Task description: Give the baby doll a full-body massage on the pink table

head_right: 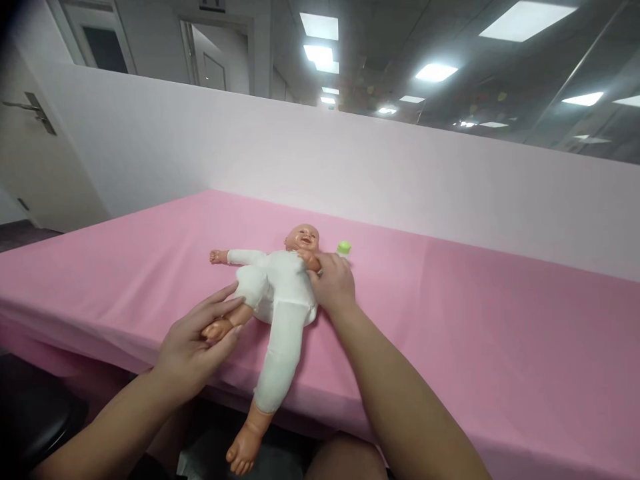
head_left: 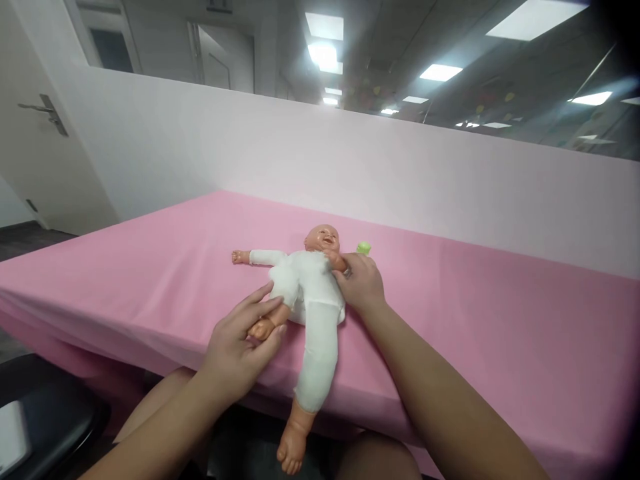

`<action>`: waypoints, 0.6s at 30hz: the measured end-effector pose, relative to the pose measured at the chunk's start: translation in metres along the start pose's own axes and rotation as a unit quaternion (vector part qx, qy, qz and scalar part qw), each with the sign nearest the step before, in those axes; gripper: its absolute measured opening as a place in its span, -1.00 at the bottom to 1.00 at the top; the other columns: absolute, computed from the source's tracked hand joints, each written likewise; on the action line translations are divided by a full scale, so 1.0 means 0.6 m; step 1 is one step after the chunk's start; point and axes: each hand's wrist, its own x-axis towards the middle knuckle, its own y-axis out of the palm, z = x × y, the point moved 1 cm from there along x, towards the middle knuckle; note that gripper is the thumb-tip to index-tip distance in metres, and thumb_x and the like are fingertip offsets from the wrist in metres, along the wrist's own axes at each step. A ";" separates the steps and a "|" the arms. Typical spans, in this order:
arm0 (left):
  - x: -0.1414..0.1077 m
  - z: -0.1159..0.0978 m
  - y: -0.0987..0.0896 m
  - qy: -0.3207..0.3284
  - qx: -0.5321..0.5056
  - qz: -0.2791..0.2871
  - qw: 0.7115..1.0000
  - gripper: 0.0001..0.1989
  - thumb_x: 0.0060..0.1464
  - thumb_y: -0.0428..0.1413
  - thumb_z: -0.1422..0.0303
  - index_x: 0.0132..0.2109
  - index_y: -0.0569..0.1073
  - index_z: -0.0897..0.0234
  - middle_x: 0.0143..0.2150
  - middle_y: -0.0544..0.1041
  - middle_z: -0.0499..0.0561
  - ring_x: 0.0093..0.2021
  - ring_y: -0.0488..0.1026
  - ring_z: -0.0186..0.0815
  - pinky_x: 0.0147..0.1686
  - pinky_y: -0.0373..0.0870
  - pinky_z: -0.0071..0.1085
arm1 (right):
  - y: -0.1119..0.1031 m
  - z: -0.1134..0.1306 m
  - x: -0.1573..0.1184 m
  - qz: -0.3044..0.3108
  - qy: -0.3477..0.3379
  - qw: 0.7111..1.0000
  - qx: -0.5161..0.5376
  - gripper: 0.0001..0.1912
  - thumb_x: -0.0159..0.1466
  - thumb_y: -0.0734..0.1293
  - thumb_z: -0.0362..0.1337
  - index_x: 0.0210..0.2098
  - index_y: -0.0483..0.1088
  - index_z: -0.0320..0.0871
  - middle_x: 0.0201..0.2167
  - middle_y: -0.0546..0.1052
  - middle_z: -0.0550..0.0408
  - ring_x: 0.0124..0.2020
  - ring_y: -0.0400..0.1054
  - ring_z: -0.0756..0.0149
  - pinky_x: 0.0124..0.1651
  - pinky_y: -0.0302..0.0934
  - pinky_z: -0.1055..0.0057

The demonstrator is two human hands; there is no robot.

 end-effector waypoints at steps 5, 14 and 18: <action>0.066 0.006 0.040 -0.039 0.009 0.032 0.999 -0.54 0.16 0.24 0.19 0.19 0.57 0.13 0.38 0.39 0.07 0.33 0.39 -0.02 0.33 0.35 -0.11 | 0.018 0.013 -0.008 0.050 -0.074 0.996 -0.025 -0.73 0.33 0.31 -0.39 -0.04 0.56 -0.05 -0.08 0.60 -0.02 -0.03 0.35 0.00 0.08 0.26 0.06; 0.087 0.023 0.066 -0.087 -0.019 -0.006 0.996 -0.55 0.15 0.25 0.22 0.18 0.57 0.18 0.32 0.46 0.10 0.28 0.44 -0.04 0.30 0.37 -0.12 | 0.013 0.004 -0.003 0.083 -0.055 0.995 -0.008 -0.79 0.36 0.32 -0.29 -0.05 0.55 -0.04 -0.13 0.62 0.03 -0.09 0.40 0.07 0.08 0.25 0.09; 0.045 0.017 0.037 -0.037 -0.035 -0.064 0.997 -0.58 0.13 0.25 0.25 0.13 0.58 0.22 0.31 0.47 0.14 0.30 0.42 0.01 0.33 0.34 -0.06 | 0.000 -0.032 0.004 0.018 0.035 0.998 0.050 -0.61 0.32 0.35 -0.15 0.12 0.47 -0.03 -0.09 0.62 0.02 -0.12 0.46 0.09 -0.02 0.34 0.16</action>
